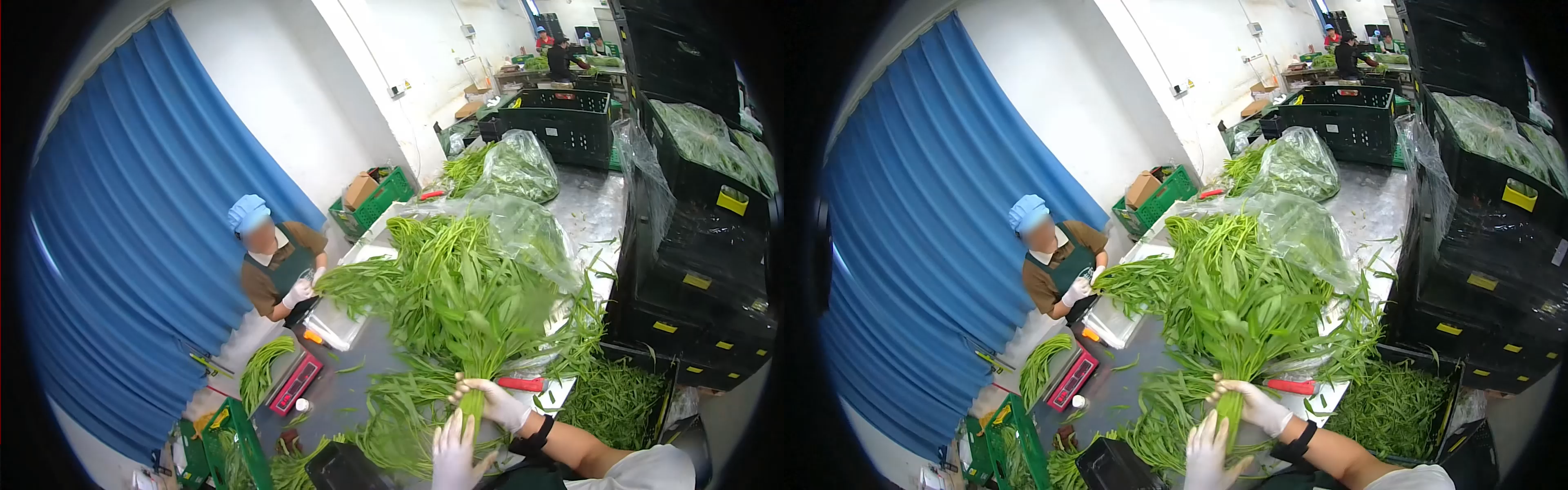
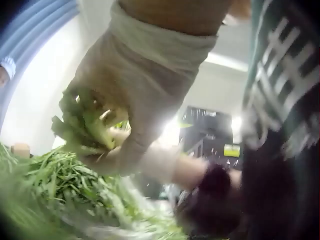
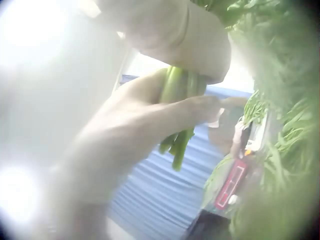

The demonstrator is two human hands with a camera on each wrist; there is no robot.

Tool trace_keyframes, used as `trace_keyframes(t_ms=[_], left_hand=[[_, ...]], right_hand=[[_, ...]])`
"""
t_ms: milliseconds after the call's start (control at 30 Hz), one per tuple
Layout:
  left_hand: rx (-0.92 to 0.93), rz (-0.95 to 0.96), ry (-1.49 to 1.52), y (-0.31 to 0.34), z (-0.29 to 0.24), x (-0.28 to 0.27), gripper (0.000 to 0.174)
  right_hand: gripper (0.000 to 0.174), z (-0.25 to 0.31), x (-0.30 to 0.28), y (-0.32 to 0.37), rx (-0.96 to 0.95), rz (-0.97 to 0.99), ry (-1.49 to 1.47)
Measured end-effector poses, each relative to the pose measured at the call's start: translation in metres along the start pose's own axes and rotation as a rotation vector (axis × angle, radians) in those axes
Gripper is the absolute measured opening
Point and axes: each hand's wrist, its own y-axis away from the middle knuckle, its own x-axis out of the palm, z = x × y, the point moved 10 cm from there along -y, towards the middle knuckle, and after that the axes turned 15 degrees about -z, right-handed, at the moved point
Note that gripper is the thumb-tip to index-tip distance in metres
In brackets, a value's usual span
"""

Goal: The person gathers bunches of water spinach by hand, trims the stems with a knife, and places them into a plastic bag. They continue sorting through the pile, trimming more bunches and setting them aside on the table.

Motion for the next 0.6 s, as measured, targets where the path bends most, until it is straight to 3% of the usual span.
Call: trace_keyframes(t_ms=[67, 100, 167, 200, 267, 400, 467, 500, 567, 600], left_hand=[[-0.121, -0.296, 0.7, 0.009, 0.011, -0.035, 0.081], [-0.297, -0.395, 0.743, 0.027, 0.031, -0.067, 0.049], [-0.766, -0.373, 1.177, 0.051, 0.067, -0.018, 0.039], [-0.764, -0.383, 1.191, 0.053, 0.066, -0.006, 0.039], [-0.763, -0.238, 1.43, 0.06, 0.058, 0.02, 0.036], [-0.746, -0.107, 1.54, 0.06, 0.033, 0.043, 0.034], [-1.059, 0.02, 1.791, 0.072, 0.024, 0.078, 0.034], [-1.067, 0.012, 1.794, 0.07, 0.02, 0.081, 0.034], [-1.506, 0.179, 2.191, 0.076, -0.007, 0.101, 0.038], [-1.522, 0.176, 2.191, 0.071, -0.007, 0.107, 0.038]], right_hand=[[0.023, 0.003, 0.017, 0.018, 0.209, 0.228, -0.171], [0.023, -0.012, 0.022, 0.023, 0.216, 0.231, -0.21], [0.021, -0.008, 0.041, 0.044, 0.369, 0.515, -0.375], [0.02, -0.006, 0.034, 0.044, 0.343, 0.51, -0.309], [0.02, -0.014, 0.037, 0.05, 0.379, 0.551, -0.308], [0.021, -0.023, 0.042, 0.051, 0.412, 0.569, -0.251], [0.022, -0.03, 0.043, 0.05, 0.421, 0.56, -0.221], [0.023, -0.033, 0.044, 0.048, 0.397, 0.581, -0.168], [0.025, -0.038, 0.047, 0.048, 0.383, 0.597, -0.115], [0.027, -0.043, 0.046, 0.046, 0.342, 0.558, 0.01]])
